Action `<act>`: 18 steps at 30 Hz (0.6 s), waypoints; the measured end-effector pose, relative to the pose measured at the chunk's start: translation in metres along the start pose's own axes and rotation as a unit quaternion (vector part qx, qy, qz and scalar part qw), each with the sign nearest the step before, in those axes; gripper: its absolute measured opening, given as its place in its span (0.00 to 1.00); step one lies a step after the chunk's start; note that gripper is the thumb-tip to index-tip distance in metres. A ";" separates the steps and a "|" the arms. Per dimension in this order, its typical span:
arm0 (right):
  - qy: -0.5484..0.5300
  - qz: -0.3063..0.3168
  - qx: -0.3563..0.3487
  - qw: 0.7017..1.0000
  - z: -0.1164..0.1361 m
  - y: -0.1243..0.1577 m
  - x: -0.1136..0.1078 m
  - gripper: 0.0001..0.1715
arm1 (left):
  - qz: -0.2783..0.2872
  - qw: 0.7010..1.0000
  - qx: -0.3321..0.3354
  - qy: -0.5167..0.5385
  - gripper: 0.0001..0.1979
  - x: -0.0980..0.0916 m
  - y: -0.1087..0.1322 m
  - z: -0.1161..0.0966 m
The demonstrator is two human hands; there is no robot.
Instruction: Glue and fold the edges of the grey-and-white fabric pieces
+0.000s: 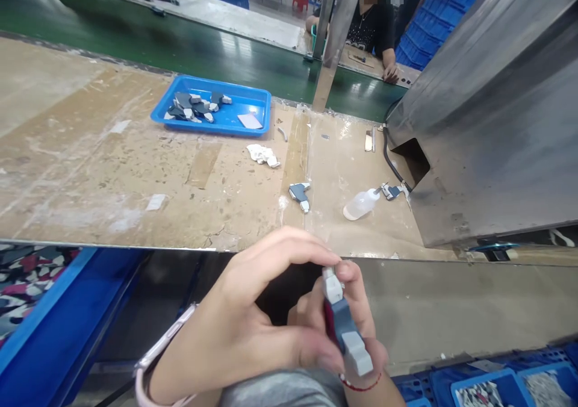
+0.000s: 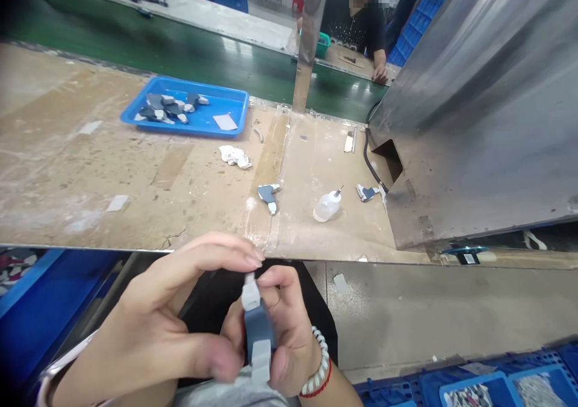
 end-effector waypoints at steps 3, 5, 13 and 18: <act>-0.104 0.039 -0.100 0.989 0.003 -0.005 0.002 0.29 | 0.043 0.998 -0.030 -0.021 0.42 0.000 0.005 0.004; -0.106 0.040 -0.107 0.988 0.004 -0.007 0.003 0.33 | 0.060 0.996 -0.028 -0.056 0.45 0.002 0.006 0.002; -0.105 0.009 -0.063 0.992 0.010 -0.002 0.002 0.26 | 0.054 0.992 -0.001 -0.117 0.41 0.010 0.000 -0.001; -0.121 0.013 -0.047 0.991 0.014 -0.003 0.002 0.19 | 0.054 0.992 0.012 -0.116 0.46 0.009 -0.003 -0.002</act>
Point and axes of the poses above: each hand's wrist, its own y-axis away from the middle knuckle, its own x-axis out of the palm, z = x × y, the point moved 3 cm from there along -y, towards the middle knuckle, and after that the axes turned 2 degrees about -x, right-handed, at the moved point
